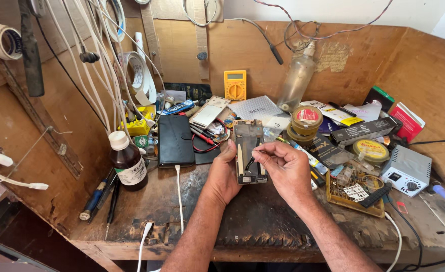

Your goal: The person holds a gold-colored smartphone and pours a liquid from a brown bottle onto the screen. They then use a cotton swab to wipe the screen surface. The person handles the phone and bottle directly without using specialized tools.

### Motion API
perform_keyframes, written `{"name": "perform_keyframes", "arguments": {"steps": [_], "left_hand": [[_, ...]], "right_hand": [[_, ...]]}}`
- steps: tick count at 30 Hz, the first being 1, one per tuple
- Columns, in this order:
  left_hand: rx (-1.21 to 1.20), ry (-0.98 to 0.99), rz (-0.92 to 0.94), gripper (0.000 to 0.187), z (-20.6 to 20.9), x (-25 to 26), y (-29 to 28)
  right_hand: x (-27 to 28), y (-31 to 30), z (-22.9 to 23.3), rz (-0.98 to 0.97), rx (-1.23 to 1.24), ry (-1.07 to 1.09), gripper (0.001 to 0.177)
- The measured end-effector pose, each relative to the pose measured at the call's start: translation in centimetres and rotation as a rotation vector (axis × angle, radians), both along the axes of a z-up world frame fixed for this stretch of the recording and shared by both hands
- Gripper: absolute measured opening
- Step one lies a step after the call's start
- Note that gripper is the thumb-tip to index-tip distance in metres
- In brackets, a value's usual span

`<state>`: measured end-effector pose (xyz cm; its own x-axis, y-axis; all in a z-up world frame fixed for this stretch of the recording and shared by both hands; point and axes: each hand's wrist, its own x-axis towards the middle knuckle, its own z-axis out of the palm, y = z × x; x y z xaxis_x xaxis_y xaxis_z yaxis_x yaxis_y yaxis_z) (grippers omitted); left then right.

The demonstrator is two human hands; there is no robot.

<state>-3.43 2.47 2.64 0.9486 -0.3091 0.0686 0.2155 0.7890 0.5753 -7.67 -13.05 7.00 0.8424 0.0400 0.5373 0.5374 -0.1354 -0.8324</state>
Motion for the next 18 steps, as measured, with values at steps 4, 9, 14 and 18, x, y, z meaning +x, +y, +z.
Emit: {"name": "perform_keyframes", "arguments": {"steps": [4,9,14,18], "left_hand": [[0.016,0.015,0.001,0.047,0.1,0.0,0.0],[0.039,0.001,-0.006,0.049,-0.3,0.3,-0.2],[0.063,0.018,0.025,0.048,0.6,-0.3,0.0],[0.042,-0.061,-0.022,0.051,1.9,-1.2,0.0]], "right_hand": [[-0.1,0.1,0.0,-0.043,0.059,0.029,0.012],[-0.6,0.1,0.0,-0.085,0.064,0.017,0.012],[-1.5,0.5,0.0,-0.128,-0.026,-0.126,0.01],[-2.8,1.1,0.1,-0.083,-0.101,-0.253,0.013]]}}
